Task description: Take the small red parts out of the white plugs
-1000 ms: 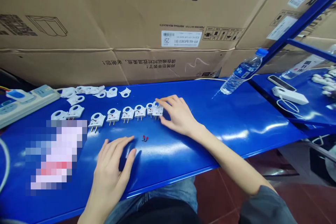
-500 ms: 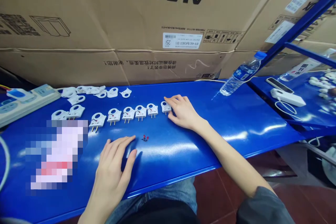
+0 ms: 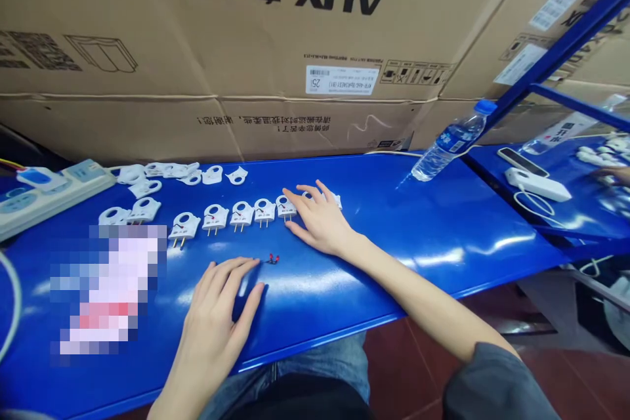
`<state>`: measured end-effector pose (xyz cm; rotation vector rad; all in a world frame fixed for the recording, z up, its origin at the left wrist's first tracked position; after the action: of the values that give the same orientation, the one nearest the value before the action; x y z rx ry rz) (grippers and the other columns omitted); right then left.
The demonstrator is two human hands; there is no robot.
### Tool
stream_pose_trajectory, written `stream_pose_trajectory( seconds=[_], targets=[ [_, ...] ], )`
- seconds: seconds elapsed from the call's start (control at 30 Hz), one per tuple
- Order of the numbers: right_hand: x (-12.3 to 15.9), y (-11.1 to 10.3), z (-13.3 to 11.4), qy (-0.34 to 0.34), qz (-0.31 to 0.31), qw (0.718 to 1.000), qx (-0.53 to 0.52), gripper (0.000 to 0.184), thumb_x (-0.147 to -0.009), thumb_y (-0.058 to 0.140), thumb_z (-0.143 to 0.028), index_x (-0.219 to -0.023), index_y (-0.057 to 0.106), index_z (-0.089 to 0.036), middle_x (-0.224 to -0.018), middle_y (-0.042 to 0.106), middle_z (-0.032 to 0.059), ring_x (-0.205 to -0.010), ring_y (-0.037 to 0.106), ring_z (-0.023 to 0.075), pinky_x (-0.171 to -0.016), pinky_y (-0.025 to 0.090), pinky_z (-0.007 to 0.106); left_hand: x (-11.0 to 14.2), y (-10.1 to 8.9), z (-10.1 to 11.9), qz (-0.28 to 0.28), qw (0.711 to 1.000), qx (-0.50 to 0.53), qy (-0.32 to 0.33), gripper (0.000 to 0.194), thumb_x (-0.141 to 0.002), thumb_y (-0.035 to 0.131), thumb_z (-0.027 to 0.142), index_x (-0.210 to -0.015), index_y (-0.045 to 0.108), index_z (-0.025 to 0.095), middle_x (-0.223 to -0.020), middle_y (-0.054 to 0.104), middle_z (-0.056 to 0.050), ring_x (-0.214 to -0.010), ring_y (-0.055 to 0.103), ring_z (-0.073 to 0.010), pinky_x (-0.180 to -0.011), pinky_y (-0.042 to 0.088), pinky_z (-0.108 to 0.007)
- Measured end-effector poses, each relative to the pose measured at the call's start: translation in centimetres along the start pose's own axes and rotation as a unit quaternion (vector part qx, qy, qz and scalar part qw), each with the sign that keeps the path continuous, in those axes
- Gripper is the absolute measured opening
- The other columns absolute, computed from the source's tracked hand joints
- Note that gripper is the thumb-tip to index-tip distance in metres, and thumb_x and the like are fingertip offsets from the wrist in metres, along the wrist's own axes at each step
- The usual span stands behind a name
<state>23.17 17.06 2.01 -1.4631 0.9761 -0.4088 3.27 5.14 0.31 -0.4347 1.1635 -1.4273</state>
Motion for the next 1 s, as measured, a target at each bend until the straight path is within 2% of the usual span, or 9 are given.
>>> stream_pose_trajectory(
  seconds=[0.2, 0.33, 0.6, 0.8, 0.9, 1.0],
  targets=[
    [-0.1, -0.3, 0.4, 0.023, 0.009, 0.999, -0.034, 0.064, -0.099, 0.063, -0.039, -0.156, 0.044, -0.017, -0.141, 0.066, 0.0140, -0.137, 0.054, 0.0328, -0.129, 0.021, 0.067, 0.0, -0.1, 0.0, -0.001, 1.000, 0.000, 0.000, 0.037, -0.102, 0.055, 0.035, -0.137, 0.056, 0.027, -0.130, 0.068, -0.009, -0.124, 0.063, -0.0279, -0.120, 0.041, -0.061],
    [-0.1, -0.7, 0.3, 0.032, 0.017, 0.997, -0.071, 0.066, -0.091, 0.071, -0.038, -0.151, 0.049, -0.022, -0.131, 0.071, 0.0096, -0.130, 0.059, 0.0320, -0.128, 0.022, 0.067, 0.0, -0.1, 0.0, 0.001, 1.000, 0.001, 0.003, 0.037, -0.102, 0.056, 0.034, -0.137, 0.055, 0.027, -0.129, 0.068, -0.008, -0.123, 0.064, -0.0272, -0.120, 0.041, -0.059],
    [0.1, -0.7, -0.4, 0.017, -0.005, 0.997, -0.078, 0.062, -0.092, 0.070, -0.035, -0.149, 0.051, -0.021, -0.144, 0.065, 0.0105, -0.141, 0.051, 0.0339, -0.129, 0.012, 0.072, -0.1, 0.1, 0.0, 0.002, 1.000, 0.002, 0.005, 0.037, -0.102, 0.056, 0.035, -0.138, 0.055, 0.027, -0.130, 0.068, -0.008, -0.124, 0.064, -0.0273, -0.120, 0.041, -0.059],
    [0.1, -0.8, -0.1, 0.021, 0.009, 0.996, -0.087, 0.064, -0.089, 0.072, -0.037, -0.149, 0.053, -0.024, -0.138, 0.068, 0.0091, -0.131, 0.058, 0.0319, -0.129, 0.014, 0.071, -0.1, 0.0, 0.1, 0.005, 1.000, 0.005, 0.008, 0.036, -0.102, 0.056, 0.034, -0.137, 0.056, 0.027, -0.129, 0.069, -0.009, -0.123, 0.064, -0.0276, -0.119, 0.043, -0.060],
    [0.2, -1.3, -0.4, 0.019, 0.029, 0.995, -0.097, 0.064, -0.088, 0.074, -0.038, -0.147, 0.055, -0.025, -0.135, 0.069, 0.0083, -0.128, 0.059, 0.0315, -0.129, 0.015, 0.071, -0.1, -0.2, 0.1, 0.007, 1.000, 0.009, 0.001, 0.036, -0.102, 0.055, 0.035, -0.137, 0.056, 0.026, -0.129, 0.069, -0.009, -0.123, 0.064, -0.0279, -0.119, 0.043, -0.062],
    [0.6, -2.2, -1.5, 0.006, 0.083, 0.989, -0.121, 0.061, -0.089, 0.075, -0.040, -0.145, 0.055, -0.027, -0.133, 0.070, 0.0075, -0.128, 0.060, 0.0304, -0.130, 0.014, 0.070, -0.1, -0.5, 0.2, 0.018, 1.000, 0.020, -0.009, 0.034, -0.103, 0.054, 0.035, -0.136, 0.057, 0.027, -0.128, 0.069, -0.008, -0.122, 0.065, -0.0267, -0.120, 0.042, -0.060]
  ],
)
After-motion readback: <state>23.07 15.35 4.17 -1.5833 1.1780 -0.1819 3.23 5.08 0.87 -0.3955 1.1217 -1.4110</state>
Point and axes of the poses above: each hand's wrist, its own x-axis away from the middle knuckle, its own y-axis out of the palm, z = x × y, the point moved 5 cm from there along -x, towards the middle knuckle
